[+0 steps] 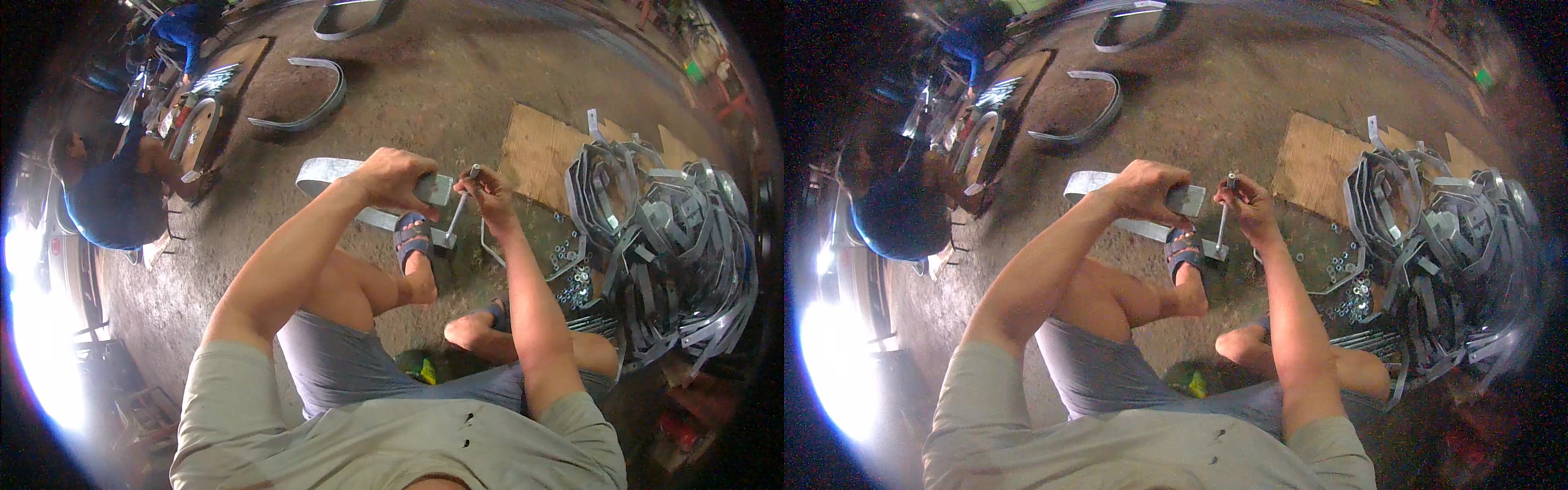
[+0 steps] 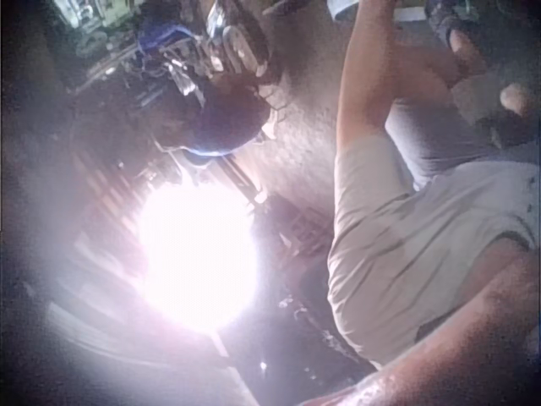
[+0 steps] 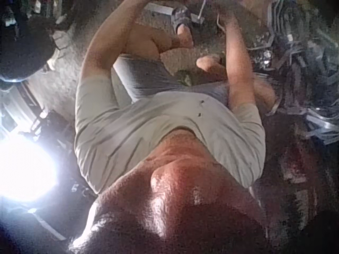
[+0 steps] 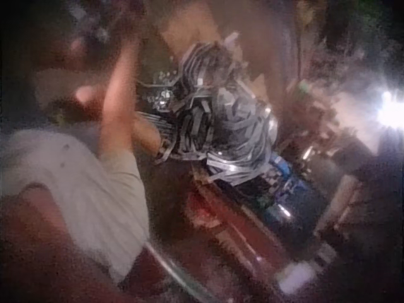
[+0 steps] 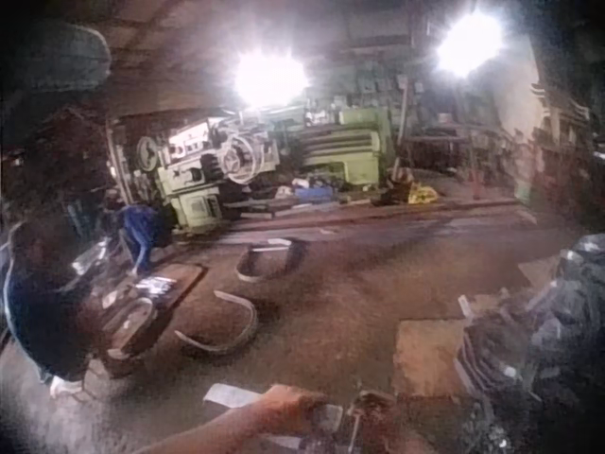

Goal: The person sits on the floor of a workshop and assembles metal frames by hand. They pick up U-shaped metal pieces, threaded rods, and flat metal brackets, then insert the rods into the brackets and attach them to the U-shaped frames. The person repeats this process for multiple units, handling nuts and washers to secure the components.

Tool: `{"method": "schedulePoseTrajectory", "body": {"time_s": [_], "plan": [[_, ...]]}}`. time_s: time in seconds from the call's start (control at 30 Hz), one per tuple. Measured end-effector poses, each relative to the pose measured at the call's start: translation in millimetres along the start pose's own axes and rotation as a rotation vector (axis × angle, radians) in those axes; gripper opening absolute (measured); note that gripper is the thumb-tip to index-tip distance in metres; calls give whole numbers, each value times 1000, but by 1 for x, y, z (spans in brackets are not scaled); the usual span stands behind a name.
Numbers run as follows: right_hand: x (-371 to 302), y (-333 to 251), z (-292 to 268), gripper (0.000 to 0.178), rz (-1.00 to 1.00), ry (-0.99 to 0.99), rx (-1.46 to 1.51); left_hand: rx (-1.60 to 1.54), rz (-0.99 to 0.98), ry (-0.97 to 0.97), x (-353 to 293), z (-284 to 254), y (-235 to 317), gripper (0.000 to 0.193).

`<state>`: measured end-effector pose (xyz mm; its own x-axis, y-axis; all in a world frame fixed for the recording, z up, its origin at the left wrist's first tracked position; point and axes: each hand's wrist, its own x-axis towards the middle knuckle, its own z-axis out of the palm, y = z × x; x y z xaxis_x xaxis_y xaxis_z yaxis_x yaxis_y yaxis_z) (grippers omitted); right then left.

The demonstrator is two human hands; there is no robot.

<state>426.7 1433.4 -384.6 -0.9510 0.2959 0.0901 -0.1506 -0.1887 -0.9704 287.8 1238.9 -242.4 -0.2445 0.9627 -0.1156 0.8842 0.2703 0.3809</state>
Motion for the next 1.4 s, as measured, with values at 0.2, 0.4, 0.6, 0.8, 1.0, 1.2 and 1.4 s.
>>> {"method": "schedulePoseTrajectory", "body": {"time_s": [0.2, 0.4, 0.6, 0.8, 1.0, 1.2, 1.4], "plan": [[-12, -7, 20, 22, 7, -45, 1, -150, 5, 65, 3, 11, -9, 49], [-5, 4, 7, 16, -118, 224, 100, -145, -72, 219, 12, 16, -12, 27], [-10, 0, -16, 14, -48, 565, 37, -84, -110, 218, 19, 19, -7, 25], [-8, -22, 17, 14, -200, 303, -154, -15, -126, 239, 25, 23, -3, 25], [12, -49, 10, 21, -192, 680, -275, -49, -138, 306, 18, 25, -13, 24], [-8, 3, -53, 20, 195, 807, -142, -35, -158, 295, 21, 17, -8, 24], [-37, 88, -50, 27, 333, 623, -92, -138, -72, 156, 24, 14, 0, 31]]}}
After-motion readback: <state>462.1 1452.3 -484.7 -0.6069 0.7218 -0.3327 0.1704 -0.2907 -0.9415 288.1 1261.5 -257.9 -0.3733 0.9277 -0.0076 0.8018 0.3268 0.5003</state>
